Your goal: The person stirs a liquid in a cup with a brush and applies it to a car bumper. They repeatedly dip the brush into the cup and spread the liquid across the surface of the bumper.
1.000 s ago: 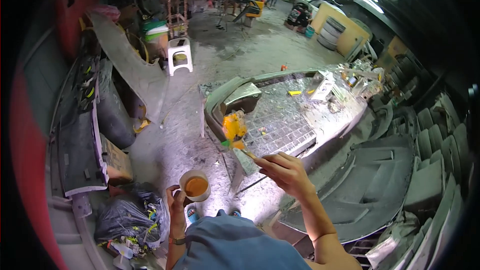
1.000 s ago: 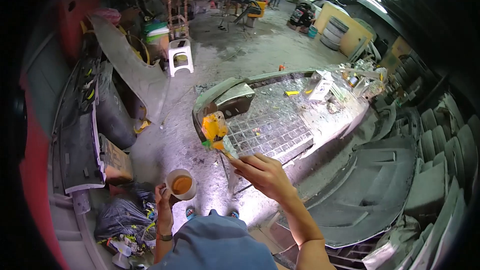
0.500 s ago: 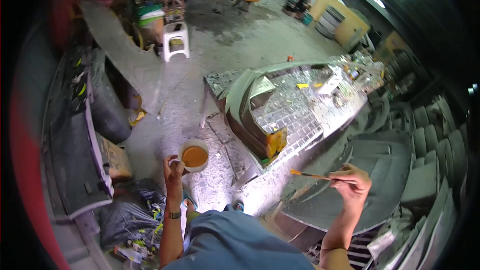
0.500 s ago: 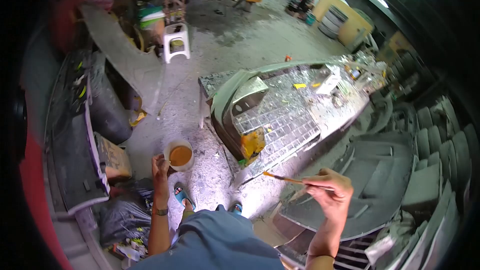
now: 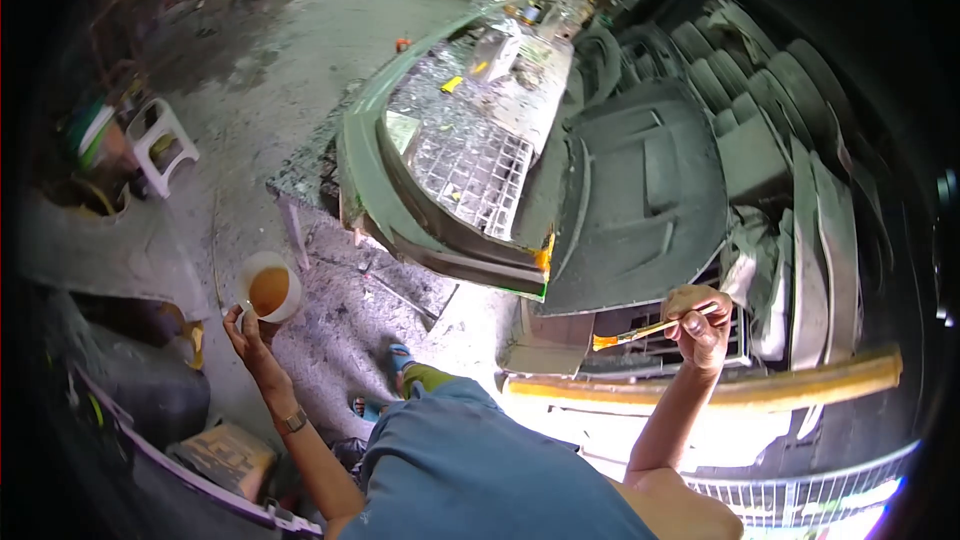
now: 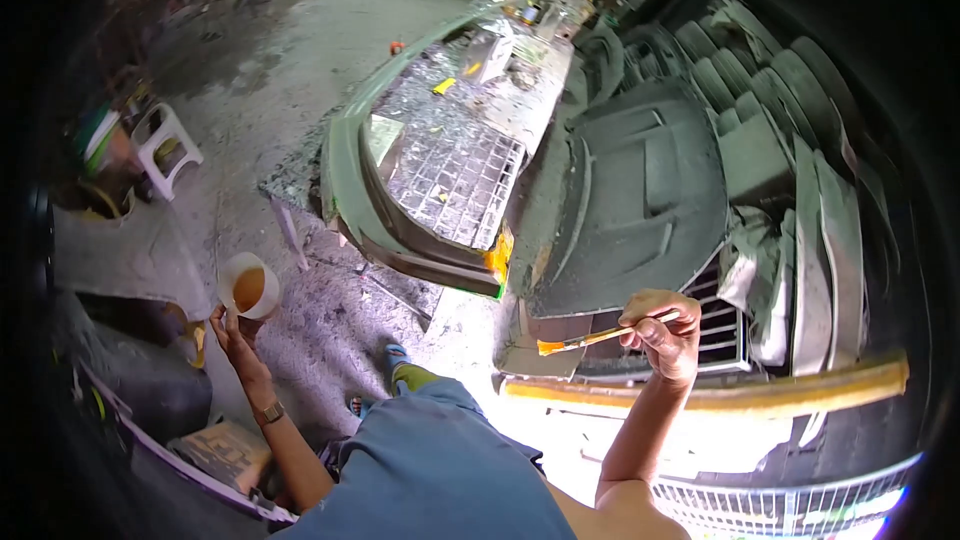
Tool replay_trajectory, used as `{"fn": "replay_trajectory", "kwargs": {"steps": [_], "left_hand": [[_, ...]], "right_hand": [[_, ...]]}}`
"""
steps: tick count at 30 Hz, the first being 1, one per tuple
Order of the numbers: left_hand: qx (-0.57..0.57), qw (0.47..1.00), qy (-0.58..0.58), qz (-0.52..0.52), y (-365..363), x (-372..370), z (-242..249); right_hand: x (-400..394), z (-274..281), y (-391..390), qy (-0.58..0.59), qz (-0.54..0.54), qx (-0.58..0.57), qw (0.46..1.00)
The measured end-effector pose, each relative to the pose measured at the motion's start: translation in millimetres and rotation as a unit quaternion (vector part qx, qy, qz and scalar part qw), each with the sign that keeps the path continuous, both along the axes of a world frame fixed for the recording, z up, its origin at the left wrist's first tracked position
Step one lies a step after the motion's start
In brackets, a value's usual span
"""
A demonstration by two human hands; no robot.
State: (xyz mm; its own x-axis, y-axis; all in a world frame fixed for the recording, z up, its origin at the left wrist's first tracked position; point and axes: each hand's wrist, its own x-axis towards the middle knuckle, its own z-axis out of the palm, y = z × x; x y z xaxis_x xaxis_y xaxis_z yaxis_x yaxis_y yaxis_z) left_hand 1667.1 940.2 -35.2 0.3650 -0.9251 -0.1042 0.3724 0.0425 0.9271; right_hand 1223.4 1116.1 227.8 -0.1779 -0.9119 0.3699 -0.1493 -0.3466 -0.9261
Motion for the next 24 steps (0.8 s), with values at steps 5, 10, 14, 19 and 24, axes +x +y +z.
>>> {"fn": "replay_trajectory", "kwargs": {"steps": [5,10,14,19,24], "left_hand": [[-0.022,0.998,0.02,-0.05,-64.6,13.9,-17.7],[-0.029,0.99,-0.005,-0.136,-114.6,27.6,3.7],[-0.029,0.982,-0.019,-0.184,-148.2,40.1,11.5],[-0.002,0.968,-0.032,-0.248,-198.9,63.7,6.5],[0.034,0.947,-0.028,-0.319,-274.5,86.5,-10.1]], "right_hand": [[27.1,-8.0,2.5,-0.017,-0.071,-0.031,0.997],[47.6,-27.0,-15.6,-0.022,-0.045,-0.086,0.995],[59.3,-32.4,-22.1,-0.021,-0.042,-0.132,0.99],[88.0,-26.1,-24.5,-0.05,-0.092,-0.185,0.977],[157.0,-35.4,-55.5,-0.024,-0.253,-0.237,0.938]]}}
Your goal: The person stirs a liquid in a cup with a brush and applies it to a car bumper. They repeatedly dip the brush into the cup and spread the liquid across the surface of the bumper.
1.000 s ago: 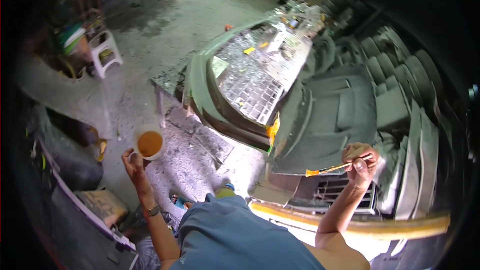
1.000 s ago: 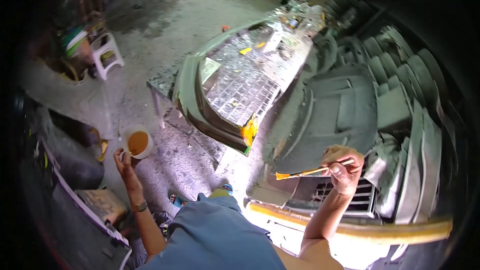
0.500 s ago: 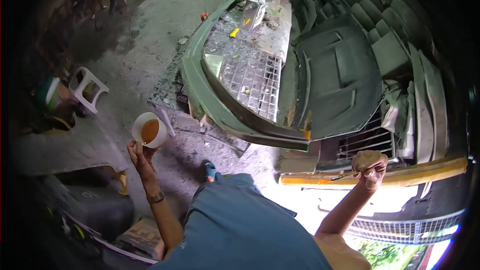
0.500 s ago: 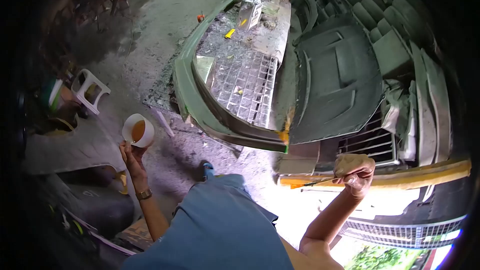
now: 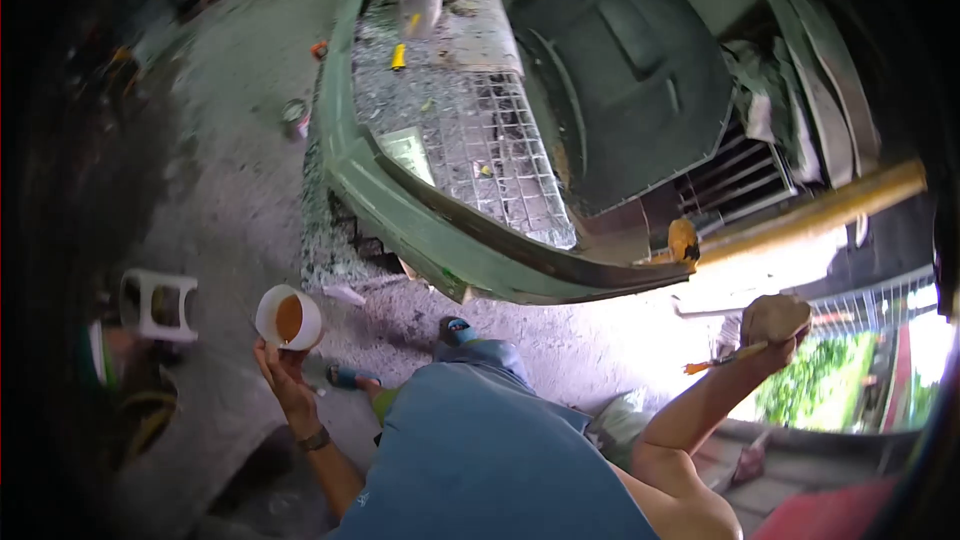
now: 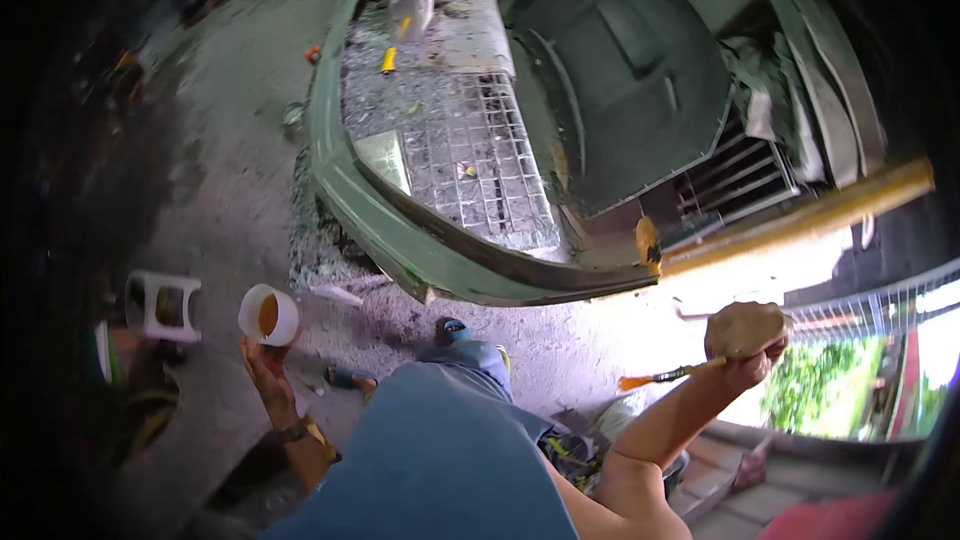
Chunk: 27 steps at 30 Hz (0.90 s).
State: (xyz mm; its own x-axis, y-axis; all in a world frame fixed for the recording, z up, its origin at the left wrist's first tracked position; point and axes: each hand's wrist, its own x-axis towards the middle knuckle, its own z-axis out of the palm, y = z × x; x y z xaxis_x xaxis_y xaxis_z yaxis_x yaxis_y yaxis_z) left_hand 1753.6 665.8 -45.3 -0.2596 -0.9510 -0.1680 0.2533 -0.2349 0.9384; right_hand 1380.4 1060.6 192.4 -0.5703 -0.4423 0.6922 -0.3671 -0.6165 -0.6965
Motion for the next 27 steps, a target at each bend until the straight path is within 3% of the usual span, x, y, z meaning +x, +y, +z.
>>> {"fn": "replay_trajectory", "kwargs": {"steps": [2,6,8,10,13,22,27], "left_hand": [[-0.004,0.999,0.018,-0.037,-36.5,14.8,-9.9],[0.034,0.989,0.042,-0.138,-94.8,55.1,-2.7],[0.036,0.983,0.025,-0.179,-122.5,77.7,3.1],[0.024,0.979,0.014,-0.203,-148.7,103.6,4.7],[0.025,0.972,-0.01,-0.233,-186.9,125.9,12.1],[0.085,0.961,0.002,-0.263,-295.3,128.1,0.3],[0.054,0.956,0.002,-0.288,-386.3,99.6,-5.0]], "right_hand": [[33.9,-0.2,-33.0,-0.007,0.006,-0.029,1.0],[110.0,-25.4,-116.7,-0.159,-0.058,-0.123,0.978],[145.5,-21.9,-179.0,-0.177,-0.148,-0.043,0.972],[173.0,-7.5,-241.4,-0.152,-0.139,0.072,0.976],[196.7,-3.2,-307.1,-0.109,-0.137,0.136,0.975],[226.2,-48.3,-449.1,-0.207,-0.236,0.19,0.93],[223.4,-120.9,-542.0,-0.274,-0.165,0.223,0.921]]}}
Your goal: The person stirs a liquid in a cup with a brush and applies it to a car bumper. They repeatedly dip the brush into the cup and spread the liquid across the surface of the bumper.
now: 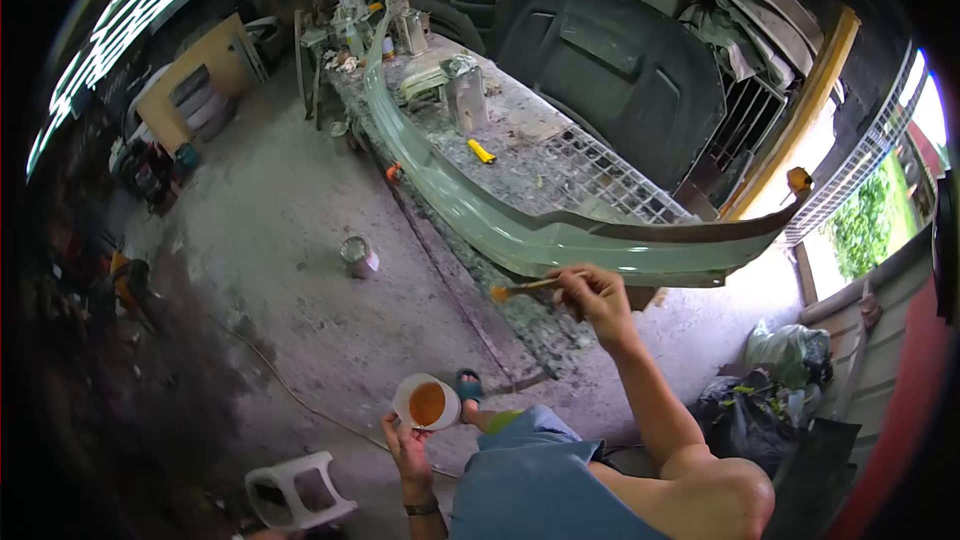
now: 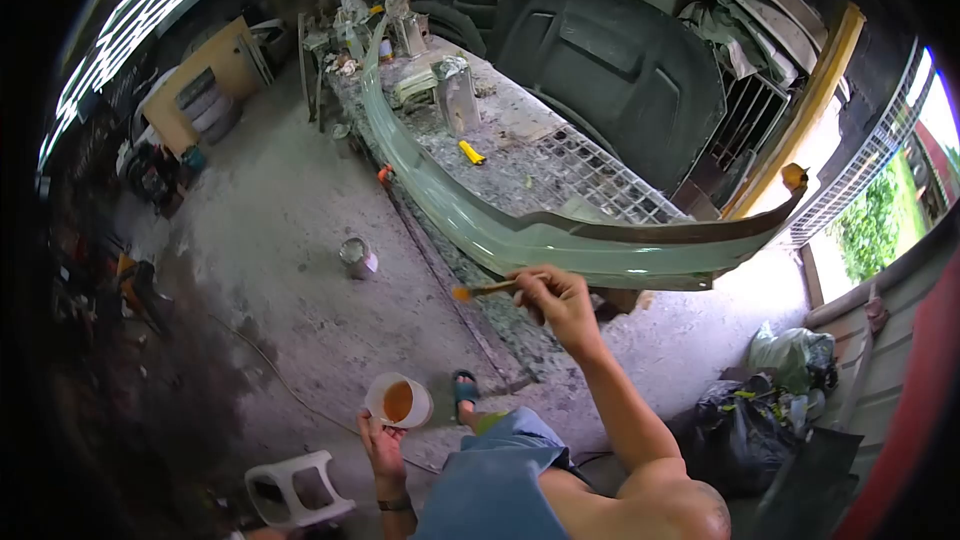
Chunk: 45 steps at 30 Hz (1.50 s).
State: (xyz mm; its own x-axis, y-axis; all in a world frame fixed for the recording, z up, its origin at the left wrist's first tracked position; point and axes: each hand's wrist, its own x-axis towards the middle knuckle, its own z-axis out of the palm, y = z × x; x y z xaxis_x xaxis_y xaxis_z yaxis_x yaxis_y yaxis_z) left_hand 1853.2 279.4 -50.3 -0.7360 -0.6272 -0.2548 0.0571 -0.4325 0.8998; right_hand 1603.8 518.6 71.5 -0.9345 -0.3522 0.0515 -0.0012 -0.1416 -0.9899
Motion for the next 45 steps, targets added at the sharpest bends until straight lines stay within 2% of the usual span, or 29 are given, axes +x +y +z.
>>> {"fn": "replay_trajectory", "kwargs": {"steps": [3,6,7,8,11,13,17,19,21,23,24,26,27,30,34,35,37,41,44,45], "left_hand": [[-0.031,0.999,-0.006,-0.04,-65.6,-20.3,-11.3],[-0.064,0.995,-0.025,-0.073,-124.4,-43.2,-9.3],[-0.083,0.993,-0.022,-0.086,-141.7,-54.7,-8.6],[-0.106,0.988,-0.014,-0.113,-158.2,-66.9,-4.8],[-0.115,0.983,-0.04,-0.135,-212.2,-100.7,-15.1],[-0.096,0.983,-0.022,-0.156,-240.4,-128.2,-17.2],[-0.067,0.972,-0.07,-0.213,-306.0,-204.7,-31.4],[-0.05,0.956,-0.093,-0.272,-331.6,-248.6,-37.7],[-0.07,0.948,-0.034,-0.309,-340.6,-299.8,-21.0],[-0.075,0.935,-0.026,-0.345,-359.9,-345.5,-17.3],[-0.093,0.923,-0.004,-0.374,-368.0,-366.3,-17.6],[-0.114,0.899,0.013,-0.422,-383.1,-409.8,-18.3],[-0.097,0.89,0.021,-0.445,-388.0,-426.0,-13.3],[-0.068,0.859,0.044,-0.505,-394.2,-469.0,-17.1],[-0.07,0.838,0.06,-0.537,-393.0,-504.6,-21.1],[-0.07,0.834,0.057,-0.545,-391.1,-510.9,-20.2],[-0.081,0.821,0.047,-0.564,-384.6,-521.1,-15.6],[-0.076,0.811,0.052,-0.577,-376.8,-542.7,-15.9],[-0.045,0.807,0.037,-0.588,-377.8,-552.8,-18.9],[-0.052,0.807,0.035,-0.587,-377.5,-557.5,-22.0]], "right_hand": [[-13.4,-24.1,-66.7,-0.074,0.038,-0.015,0.996],[-32.8,-38.8,-134.0,-0.089,0.011,-0.009,0.996],[-40.0,-43.0,-151.7,-0.088,0.036,-0.006,0.995],[-43.9,-49.4,-164.5,-0.093,0.066,0.001,0.993],[-56.4,-69.5,-192.3,-0.124,0.059,0.0,0.991],[-60.5,-73.7,-200.4,-0.136,0.03,0.009,0.99],[-69.8,-94.9,-214.1,-0.155,-0.093,0.028,0.983],[-74.1,-94.1,-222.5,-0.174,-0.199,-0.001,0.964],[-77.0,-91.0,-236.9,-0.176,-0.276,0.01,0.945],[-83.3,-75.4,-268.7,-0.141,-0.325,-0.048,0.934],[-86.5,-62.9,-286.5,-0.161,-0.313,-0.046,0.935],[-95.5,-38.0,-325.5,-0.103,-0.385,0.008,0.917],[-103.5,-32.3,-350.8,-0.118,-0.373,0.004,0.92],[-124.7,-19.0,-394.9,0.002,-0.361,0.265,0.894],[-162.2,-33.1,-431.0,0.05,-0.334,0.36,0.87],[-171.6,-39.2,-434.9,0.043,-0.341,0.36,0.868],[-186.9,-45.7,-434.7,0.112,-0.366,0.399,0.833],[-208.2,-47.0,-427.1,0.091,-0.379,0.395,0.832],[-217.2,-48.7,-427.2,0.049,-0.387,0.355,0.85],[-222.7,-50.8,-426.9,0.054,-0.368,0.393,0.841]]}}
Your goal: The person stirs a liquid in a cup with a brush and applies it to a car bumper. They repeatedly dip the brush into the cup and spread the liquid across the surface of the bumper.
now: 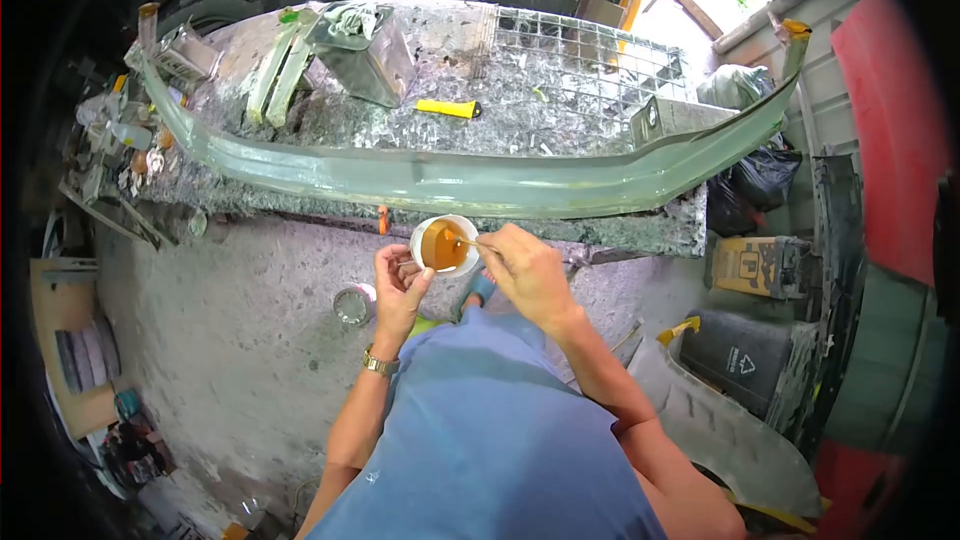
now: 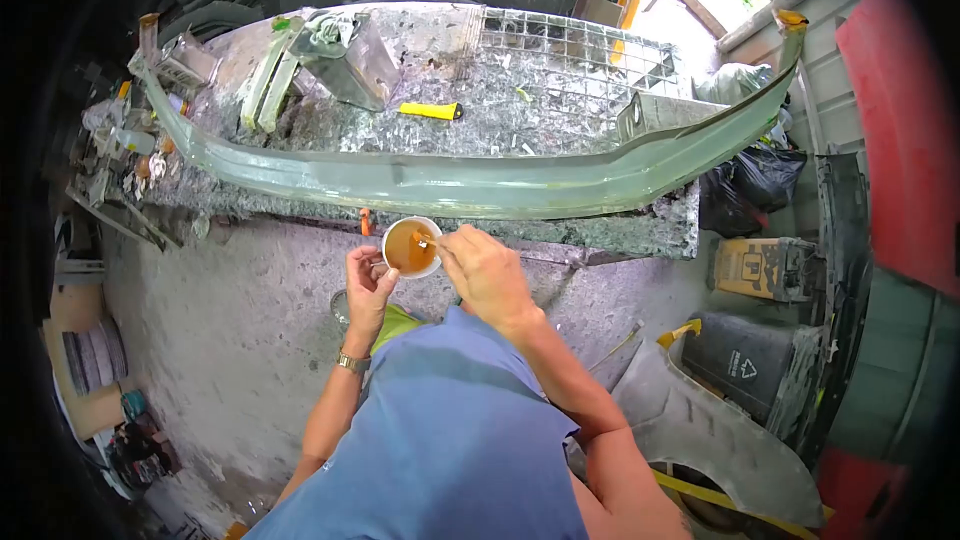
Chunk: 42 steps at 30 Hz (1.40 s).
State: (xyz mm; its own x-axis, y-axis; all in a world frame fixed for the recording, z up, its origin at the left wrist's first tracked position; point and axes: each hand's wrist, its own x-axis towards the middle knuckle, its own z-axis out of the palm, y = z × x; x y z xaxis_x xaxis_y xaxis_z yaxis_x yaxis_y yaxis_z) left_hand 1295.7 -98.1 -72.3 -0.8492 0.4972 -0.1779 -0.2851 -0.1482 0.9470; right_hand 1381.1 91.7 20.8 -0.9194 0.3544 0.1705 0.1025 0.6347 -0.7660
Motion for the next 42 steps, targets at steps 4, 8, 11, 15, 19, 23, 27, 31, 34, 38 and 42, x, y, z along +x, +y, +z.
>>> {"fn": "replay_trajectory", "kwargs": {"steps": [4,8,11,15,19,23,27,31,34,38,42], "left_hand": [[-0.063,0.996,0.066,-0.021,11.9,-20.5,-4.5],[-0.066,0.996,0.017,-0.066,29.0,-46.0,-8.9],[-0.08,0.993,0.018,-0.086,40.7,-64.1,-15.9],[-0.108,0.989,0.013,-0.1,52.0,-81.2,-26.3],[-0.118,0.989,0.0,-0.087,47.8,-88.5,-22.8],[-0.136,0.989,-0.017,-0.06,26.9,-90.8,-24.2],[-0.14,0.989,-0.03,-0.046,7.1,-89.2,-12.2],[-0.146,0.988,-0.034,-0.042,-2.1,-86.7,1.5],[-0.138,0.989,-0.042,-0.038,-0.5,-82.9,13.7],[-0.144,0.988,-0.032,-0.052,2.3,-80.8,21.2],[-0.127,0.989,-0.02,-0.076,3.0,-80.2,15.0]], "right_hand": [[-18.3,-16.9,0.4,-0.145,0.036,0.118,0.982],[-16.4,-21.1,22.8,-0.179,-0.054,-0.06,0.98],[3.2,-45.8,46.2,-0.105,-0.124,-0.338,0.927],[24.3,-70.5,73.6,0.054,-0.184,-0.493,0.849],[17.9,-108.1,106.7,0.036,-0.237,-0.391,0.889],[17.1,-134.5,128.0,0.005,-0.36,-0.15,0.921],[39.2,-133.2,131.1,0.058,-0.496,-0.095,0.861],[27.9,-154.0,104.9,0.096,-0.553,-0.098,0.822],[-9.6,-175.2,70.9,0.021,-0.485,-0.035,0.874],[-25.1,-160.6,43.1,0.051,-0.422,-0.023,0.905],[1.9,-161.2,63.0,-0.005,-0.352,-0.026,0.935]]}}
